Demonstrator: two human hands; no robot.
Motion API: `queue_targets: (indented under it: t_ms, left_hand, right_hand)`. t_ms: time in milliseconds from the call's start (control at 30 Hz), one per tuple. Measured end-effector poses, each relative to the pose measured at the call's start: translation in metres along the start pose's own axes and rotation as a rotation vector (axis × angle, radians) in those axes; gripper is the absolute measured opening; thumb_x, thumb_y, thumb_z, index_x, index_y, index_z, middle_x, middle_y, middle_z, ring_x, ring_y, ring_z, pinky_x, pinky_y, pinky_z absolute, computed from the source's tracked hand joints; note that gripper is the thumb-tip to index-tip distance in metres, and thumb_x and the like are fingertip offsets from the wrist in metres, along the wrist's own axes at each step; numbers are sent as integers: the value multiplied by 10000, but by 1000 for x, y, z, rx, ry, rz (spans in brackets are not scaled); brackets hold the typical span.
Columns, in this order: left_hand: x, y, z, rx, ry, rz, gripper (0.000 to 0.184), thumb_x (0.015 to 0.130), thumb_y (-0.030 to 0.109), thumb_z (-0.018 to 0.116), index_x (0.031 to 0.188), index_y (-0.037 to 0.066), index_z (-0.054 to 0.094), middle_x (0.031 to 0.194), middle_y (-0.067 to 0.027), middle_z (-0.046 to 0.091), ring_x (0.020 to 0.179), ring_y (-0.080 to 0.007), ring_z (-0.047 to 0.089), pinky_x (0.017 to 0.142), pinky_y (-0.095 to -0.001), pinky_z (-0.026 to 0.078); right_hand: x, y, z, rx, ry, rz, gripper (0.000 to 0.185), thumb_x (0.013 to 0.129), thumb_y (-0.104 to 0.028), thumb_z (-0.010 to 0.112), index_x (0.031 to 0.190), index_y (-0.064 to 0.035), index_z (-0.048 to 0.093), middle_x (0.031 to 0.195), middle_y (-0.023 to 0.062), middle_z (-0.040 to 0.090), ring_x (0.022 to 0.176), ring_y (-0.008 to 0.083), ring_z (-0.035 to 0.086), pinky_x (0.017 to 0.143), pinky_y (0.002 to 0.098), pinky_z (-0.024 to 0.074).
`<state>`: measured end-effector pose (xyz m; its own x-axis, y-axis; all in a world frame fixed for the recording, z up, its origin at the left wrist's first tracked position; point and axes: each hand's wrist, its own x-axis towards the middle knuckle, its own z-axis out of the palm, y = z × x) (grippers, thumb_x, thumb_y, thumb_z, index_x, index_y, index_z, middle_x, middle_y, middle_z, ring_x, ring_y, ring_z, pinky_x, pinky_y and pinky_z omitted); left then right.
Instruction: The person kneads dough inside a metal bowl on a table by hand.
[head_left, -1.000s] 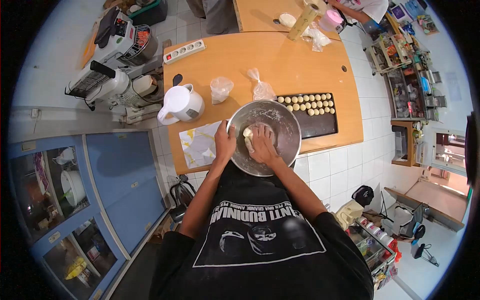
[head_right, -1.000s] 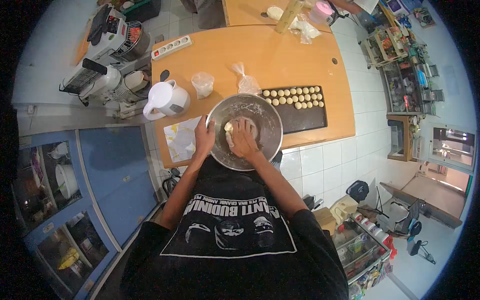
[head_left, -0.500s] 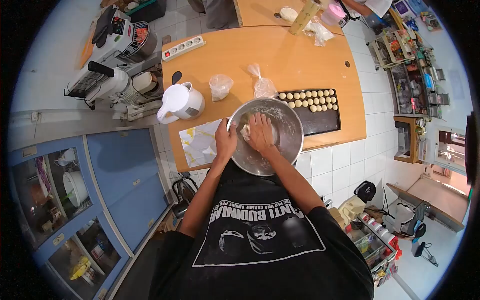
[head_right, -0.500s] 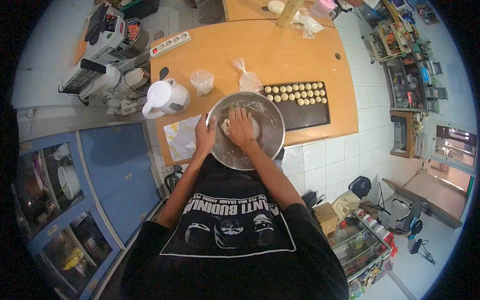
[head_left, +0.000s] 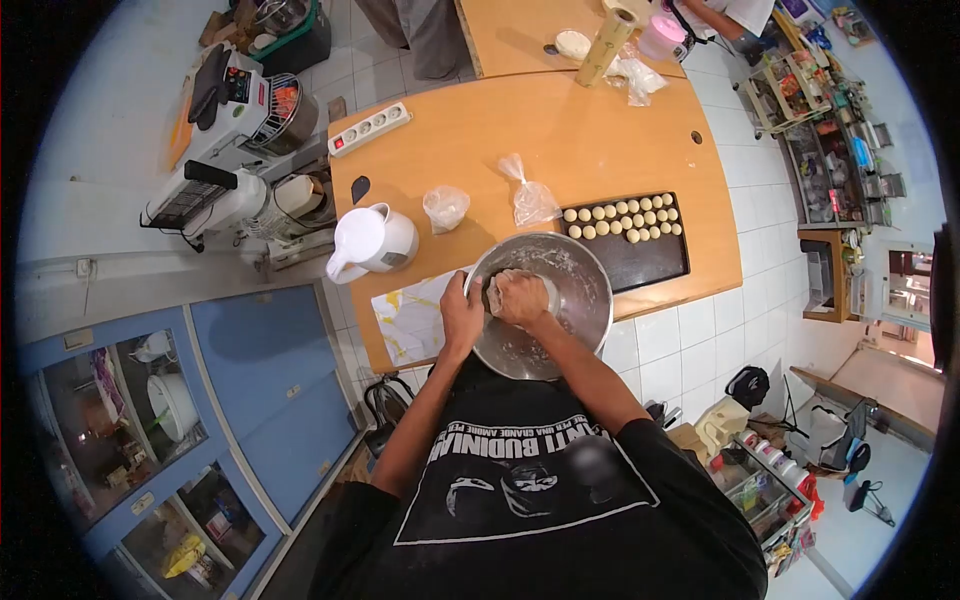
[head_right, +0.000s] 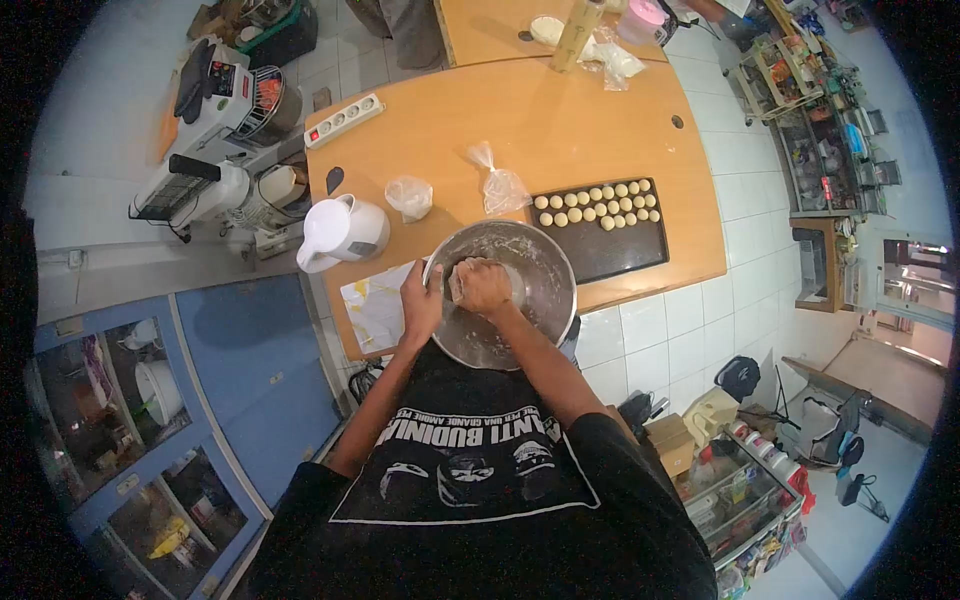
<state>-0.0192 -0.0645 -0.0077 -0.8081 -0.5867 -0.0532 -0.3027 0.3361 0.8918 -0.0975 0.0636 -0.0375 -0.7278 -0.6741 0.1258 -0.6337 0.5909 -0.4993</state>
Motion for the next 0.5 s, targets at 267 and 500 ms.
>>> queue_targets:
  t_ms: [267,500]
  left_hand:
    - [-1,6,-4,-27,-32,-23,277,1032,213,613,1044,-63,598,952,-295,652,918,-508,632,791,-507,493]
    - [-9,3,-3,-51,9,-9,239,1023,176,622,1075,-57,616,989,-293,672,951,-503,643,816,-511,498]
  right_hand:
    - [-3,1,-4,4,40,83,205,920,-247,603,896,-43,601,910,191,655,886,393,672,824,513,545]
    - [-24,-18,-13,-81,45,140,372,940,-275,610,1236,-55,561,1330,237,511,1250,434,508,1003,575,429]
